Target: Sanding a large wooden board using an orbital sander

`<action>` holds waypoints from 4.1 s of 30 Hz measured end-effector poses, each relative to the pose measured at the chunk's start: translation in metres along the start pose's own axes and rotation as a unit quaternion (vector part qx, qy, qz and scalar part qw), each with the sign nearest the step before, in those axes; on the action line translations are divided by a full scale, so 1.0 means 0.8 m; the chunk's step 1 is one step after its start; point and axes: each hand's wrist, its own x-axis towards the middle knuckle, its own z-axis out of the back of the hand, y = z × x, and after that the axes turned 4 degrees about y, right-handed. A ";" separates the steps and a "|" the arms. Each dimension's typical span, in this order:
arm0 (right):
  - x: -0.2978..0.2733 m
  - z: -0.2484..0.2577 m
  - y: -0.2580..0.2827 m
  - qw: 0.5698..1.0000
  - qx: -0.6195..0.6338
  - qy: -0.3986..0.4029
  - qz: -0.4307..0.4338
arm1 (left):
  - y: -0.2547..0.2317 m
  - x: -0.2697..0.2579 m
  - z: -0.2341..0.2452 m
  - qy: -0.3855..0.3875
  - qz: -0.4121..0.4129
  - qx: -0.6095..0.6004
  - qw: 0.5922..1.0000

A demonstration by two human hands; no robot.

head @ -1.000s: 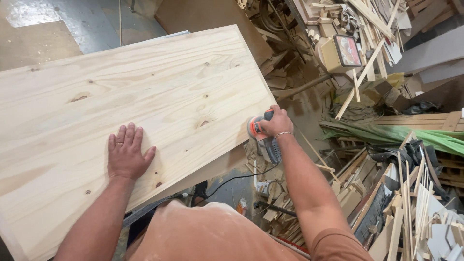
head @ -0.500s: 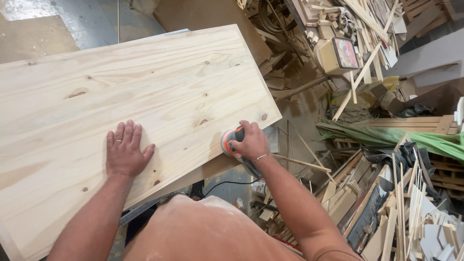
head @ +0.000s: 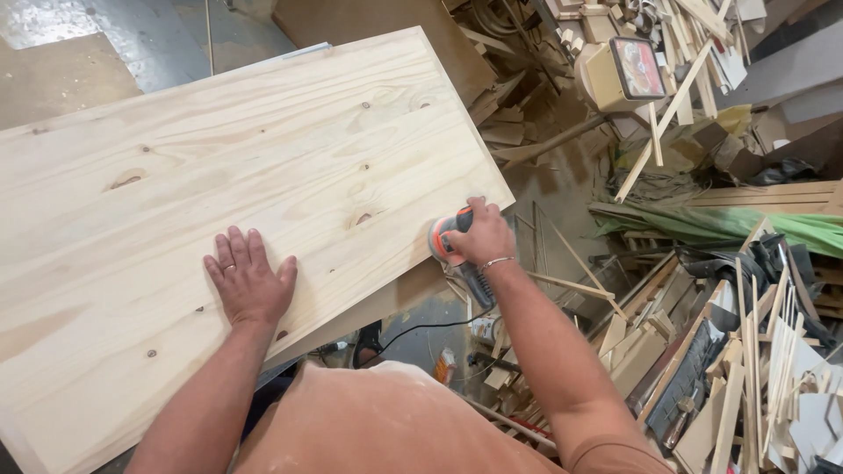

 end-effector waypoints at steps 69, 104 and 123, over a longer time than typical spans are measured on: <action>0.162 0.038 -0.135 0.996 -0.037 -0.037 0.075 | -0.035 -0.013 0.008 0.006 0.046 0.022 0.999; 0.242 0.062 -0.172 0.941 -0.107 -0.042 0.319 | -0.300 -0.021 -0.038 0.129 0.056 0.076 0.987; 0.246 0.059 -0.212 0.944 -0.058 -0.052 0.322 | -0.148 -0.051 -0.009 0.001 0.241 0.006 0.970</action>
